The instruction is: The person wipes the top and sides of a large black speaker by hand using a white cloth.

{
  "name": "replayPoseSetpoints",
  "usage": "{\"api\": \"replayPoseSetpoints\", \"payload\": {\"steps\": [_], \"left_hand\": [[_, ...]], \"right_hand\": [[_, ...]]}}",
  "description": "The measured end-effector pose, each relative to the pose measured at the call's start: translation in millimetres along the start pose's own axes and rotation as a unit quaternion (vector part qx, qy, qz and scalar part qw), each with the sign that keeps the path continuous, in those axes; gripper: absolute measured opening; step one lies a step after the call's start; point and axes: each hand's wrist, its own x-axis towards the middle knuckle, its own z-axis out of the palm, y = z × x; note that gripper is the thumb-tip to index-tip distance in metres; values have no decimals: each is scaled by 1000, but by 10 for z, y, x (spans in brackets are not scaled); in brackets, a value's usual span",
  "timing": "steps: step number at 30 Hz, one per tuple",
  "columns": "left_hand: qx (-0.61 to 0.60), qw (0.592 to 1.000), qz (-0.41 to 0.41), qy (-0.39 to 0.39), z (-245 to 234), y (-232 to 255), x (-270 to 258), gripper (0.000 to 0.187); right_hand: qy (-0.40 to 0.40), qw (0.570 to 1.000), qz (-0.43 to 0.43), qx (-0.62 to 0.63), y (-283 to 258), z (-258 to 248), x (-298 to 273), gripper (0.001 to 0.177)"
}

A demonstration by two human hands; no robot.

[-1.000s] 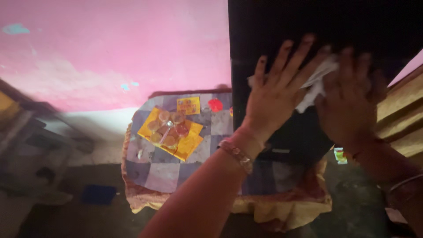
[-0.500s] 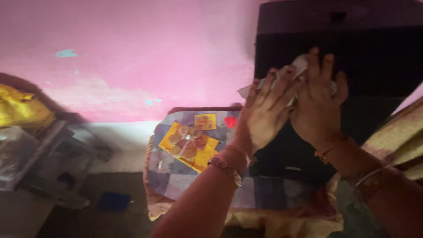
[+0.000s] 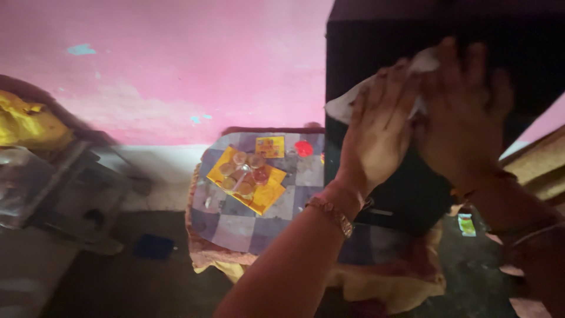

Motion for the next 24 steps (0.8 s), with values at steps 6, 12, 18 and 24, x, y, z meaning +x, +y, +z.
{"api": "replayPoseSetpoints", "payload": {"steps": [6, 12, 18, 24], "left_hand": [[54, 992, 109, 23, 351, 379, 227, 57], [25, 983, 179, 40, 592, 531, 273, 52], [90, 960, 243, -103, 569, 325, -164, 50], [81, 930, 299, -200, 865, 39, -755, 54]], "right_hand": [[64, 990, 86, 91, 573, 558, -520, 65], [121, 981, 131, 81, 582, 1353, -820, 74], [85, 970, 224, 36, -70, 1896, -1257, 78], [20, 961, 275, -15, -840, 2369, -1780, 83]]}}
